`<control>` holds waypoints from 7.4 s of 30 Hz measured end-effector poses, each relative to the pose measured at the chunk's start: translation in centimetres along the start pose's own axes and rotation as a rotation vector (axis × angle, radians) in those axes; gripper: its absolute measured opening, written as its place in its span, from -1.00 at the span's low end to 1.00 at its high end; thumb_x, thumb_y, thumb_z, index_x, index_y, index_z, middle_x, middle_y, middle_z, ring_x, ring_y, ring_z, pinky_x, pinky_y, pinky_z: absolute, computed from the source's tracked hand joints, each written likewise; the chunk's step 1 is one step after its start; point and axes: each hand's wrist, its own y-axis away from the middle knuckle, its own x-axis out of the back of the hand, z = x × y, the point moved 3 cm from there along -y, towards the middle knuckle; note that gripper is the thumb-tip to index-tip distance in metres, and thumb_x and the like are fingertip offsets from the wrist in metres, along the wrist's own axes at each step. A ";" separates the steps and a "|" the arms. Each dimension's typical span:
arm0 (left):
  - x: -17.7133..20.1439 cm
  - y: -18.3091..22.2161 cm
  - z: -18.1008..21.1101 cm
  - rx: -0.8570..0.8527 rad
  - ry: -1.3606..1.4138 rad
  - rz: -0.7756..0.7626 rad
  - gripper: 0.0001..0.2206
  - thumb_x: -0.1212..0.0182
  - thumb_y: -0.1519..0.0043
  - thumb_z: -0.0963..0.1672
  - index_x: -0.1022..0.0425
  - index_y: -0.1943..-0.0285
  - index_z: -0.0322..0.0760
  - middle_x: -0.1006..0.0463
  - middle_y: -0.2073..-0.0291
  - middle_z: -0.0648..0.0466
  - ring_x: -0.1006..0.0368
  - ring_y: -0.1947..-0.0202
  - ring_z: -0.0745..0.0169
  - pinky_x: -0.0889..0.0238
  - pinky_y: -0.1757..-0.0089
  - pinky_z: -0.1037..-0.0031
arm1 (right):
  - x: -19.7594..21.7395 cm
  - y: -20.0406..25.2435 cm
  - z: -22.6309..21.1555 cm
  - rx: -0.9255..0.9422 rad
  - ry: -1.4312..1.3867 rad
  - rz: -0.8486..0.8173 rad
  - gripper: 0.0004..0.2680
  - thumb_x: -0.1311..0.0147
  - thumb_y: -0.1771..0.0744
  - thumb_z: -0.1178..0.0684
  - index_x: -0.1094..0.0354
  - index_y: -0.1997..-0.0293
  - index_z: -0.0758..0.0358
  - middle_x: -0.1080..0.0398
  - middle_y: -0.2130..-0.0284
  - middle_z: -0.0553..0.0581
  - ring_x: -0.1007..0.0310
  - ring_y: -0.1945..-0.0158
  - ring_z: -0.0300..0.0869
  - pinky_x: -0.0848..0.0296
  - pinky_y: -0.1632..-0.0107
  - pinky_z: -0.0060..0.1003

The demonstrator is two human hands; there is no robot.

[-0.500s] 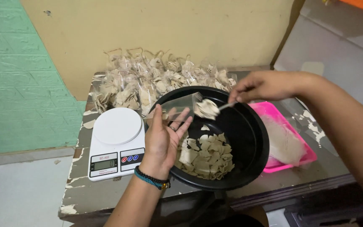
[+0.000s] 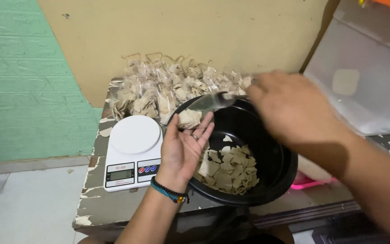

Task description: The person fills small plastic bags with snack pieces from a bowl using a spoon and then weighs each bag on a digital scale.

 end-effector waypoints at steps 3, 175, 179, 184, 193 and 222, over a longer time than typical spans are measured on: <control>-0.6 0.7 0.5 -0.065 0.070 0.015 -0.50 0.07 -0.39 -0.02 0.09 -0.41 -0.34 -0.07 -0.37 -0.38 -0.26 -0.34 -0.45 -0.18 -0.25 -0.11 | 1.0 1.4 2.1 -0.153 -0.090 -0.198 -0.83 0.13 -0.41 -0.01 -0.45 0.25 0.00 -0.36 0.46 -0.02 -0.46 0.23 -0.07 -0.46 0.21 -0.19; 1.6 0.2 0.9 0.042 -0.174 -0.080 -0.55 -0.01 -0.34 0.13 -0.46 -0.22 -0.17 -0.58 -0.18 0.04 -0.56 -0.07 0.13 -0.56 0.04 0.28 | -18.3 0.4 -2.2 -0.144 -0.315 -0.432 -0.84 -0.01 -0.30 0.06 -0.56 0.17 0.07 -0.56 0.34 0.10 -0.61 0.16 0.01 -0.54 0.16 -0.11; 0.9 0.4 0.9 0.045 -0.204 -0.086 -0.53 -0.01 -0.34 0.11 -0.40 -0.30 -0.14 -0.51 -0.27 0.03 -0.50 -0.17 0.11 -0.54 0.01 0.28 | -17.1 -0.1 -4.9 0.046 -0.518 -0.470 -0.85 0.00 -0.35 0.12 -0.56 0.15 0.11 -0.55 0.30 0.15 -0.59 0.13 0.03 -0.52 0.12 -0.12; 1.2 0.1 0.7 0.041 -0.226 -0.091 -0.53 0.00 -0.35 0.10 -0.37 -0.33 -0.16 -0.48 -0.31 0.00 -0.48 -0.20 0.06 -0.53 0.01 0.25 | -16.9 0.5 -8.1 0.175 -0.970 -0.702 -0.85 0.02 -0.39 0.12 -0.55 0.09 0.17 -0.57 0.26 0.19 -0.58 0.08 0.04 -0.49 0.02 -0.12; 0.4 0.4 0.6 0.015 -0.279 -0.052 -0.54 -0.02 -0.34 0.06 -0.39 -0.31 -0.23 -0.47 -0.32 -0.02 -0.48 -0.20 0.03 -0.51 -0.01 0.19 | -14.5 0.6 -3.6 0.123 -1.196 -0.966 -0.84 -0.08 -0.33 0.02 -0.58 0.09 0.06 -0.57 0.33 0.07 -0.54 0.19 -0.16 -0.47 0.04 -0.16; -0.6 1.0 0.1 0.195 -0.150 -0.161 -0.53 -0.11 -0.31 -0.03 -0.34 -0.35 -0.38 -0.52 -0.17 -0.24 -0.48 -0.13 -0.20 -0.48 0.01 0.06 | 0.4 -5.2 1.5 -0.028 -0.324 -0.296 -0.82 0.09 -0.32 0.07 -0.46 0.09 -0.01 -0.51 0.20 0.02 -0.54 0.11 0.05 -0.50 0.25 0.12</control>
